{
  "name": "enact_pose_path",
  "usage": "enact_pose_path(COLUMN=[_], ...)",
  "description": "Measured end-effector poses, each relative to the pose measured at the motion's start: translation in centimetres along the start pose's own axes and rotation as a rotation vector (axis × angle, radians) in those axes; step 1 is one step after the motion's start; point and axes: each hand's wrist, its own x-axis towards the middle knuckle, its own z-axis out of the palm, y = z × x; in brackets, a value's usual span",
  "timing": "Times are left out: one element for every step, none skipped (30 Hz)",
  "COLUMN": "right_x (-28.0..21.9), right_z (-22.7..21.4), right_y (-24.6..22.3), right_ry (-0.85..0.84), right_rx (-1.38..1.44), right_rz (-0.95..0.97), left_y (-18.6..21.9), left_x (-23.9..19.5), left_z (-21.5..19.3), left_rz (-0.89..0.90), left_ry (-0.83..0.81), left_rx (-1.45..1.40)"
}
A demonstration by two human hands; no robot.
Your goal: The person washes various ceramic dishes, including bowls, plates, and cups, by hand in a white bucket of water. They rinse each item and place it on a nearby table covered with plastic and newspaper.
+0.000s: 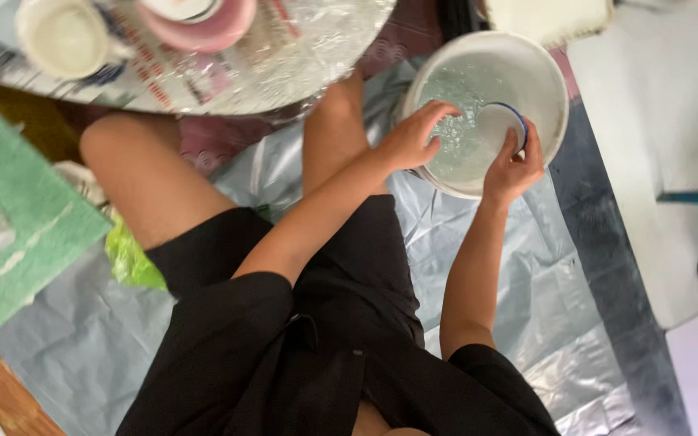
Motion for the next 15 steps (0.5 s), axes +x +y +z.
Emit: enact_pose_path(right_x=[-0.4, -0.5, -0.5, 0.0, 0.6, 0.7, 1.2, 0.9, 0.7, 0.9, 1.2, 1.9, 2.6, 2.2, 2.1], right_z=[0.1, 0.3, 0.3, 1.0, 1.3, 1.2, 1.4, 0.6, 0.0, 0.1, 0.3, 0.5, 0.8, 0.6, 0.3], right_y=[-0.3, -0.4, -0.6, -1.1, -1.5, -1.8, -2.0, -1.8, -1.5, -1.4, -1.3, -1.1, -0.9, -0.6, -0.2], right_ry=[-0.001, -0.019, -0.037, -0.039, 0.015, 0.055, 0.095, -0.019, -0.133, -0.242, -0.103, 0.042, 0.187, -0.009, -0.206], right_rx=[-0.089, -0.047, -0.005, 0.045, 0.039, 0.033, 0.028, 0.019, 0.007, -0.007, -0.015, -0.021, -0.026, -0.103, -0.180], right_rz=[0.004, -0.076, -0.156, -0.237, -0.239, -0.230, -0.220, -0.189, -0.158, -0.128, -0.154, -0.185, -0.215, -0.149, -0.084], left_y=[0.1, 0.1, 0.4, 0.3, 0.2, 0.5, 0.3, 0.4, 0.4, 0.2, 0.0, -0.3, -0.6, -0.7, -0.7], left_x=[-0.4, -0.5, -0.8, -0.4, 0.0, -0.5, -0.5, -1.2, -1.8, -1.9, -1.9, -1.4, -0.9, -1.3, -1.6], left_z=[0.1, 0.2, 0.5, -0.1, -0.6, -0.8, -1.3, -0.9, -0.5, -0.7, -1.0, -1.3, -1.6, -1.3, -1.1], left_rz=[-0.026, -0.034, -0.042, -0.037, 0.017, 0.055, 0.095, 0.071, 0.046, 0.026, 0.019, 0.019, 0.019, 0.010, 0.000], left_ry=[0.010, 0.026, 0.042, 0.050, 0.090, 0.129, 0.167, 0.170, 0.174, 0.173, 0.156, 0.138, 0.121, 0.143, 0.166], left_rx=[-0.025, -0.039, -0.054, -0.057, -0.062, -0.068, -0.074, -0.059, -0.044, -0.031, -0.048, -0.064, -0.080, -0.076, -0.073])
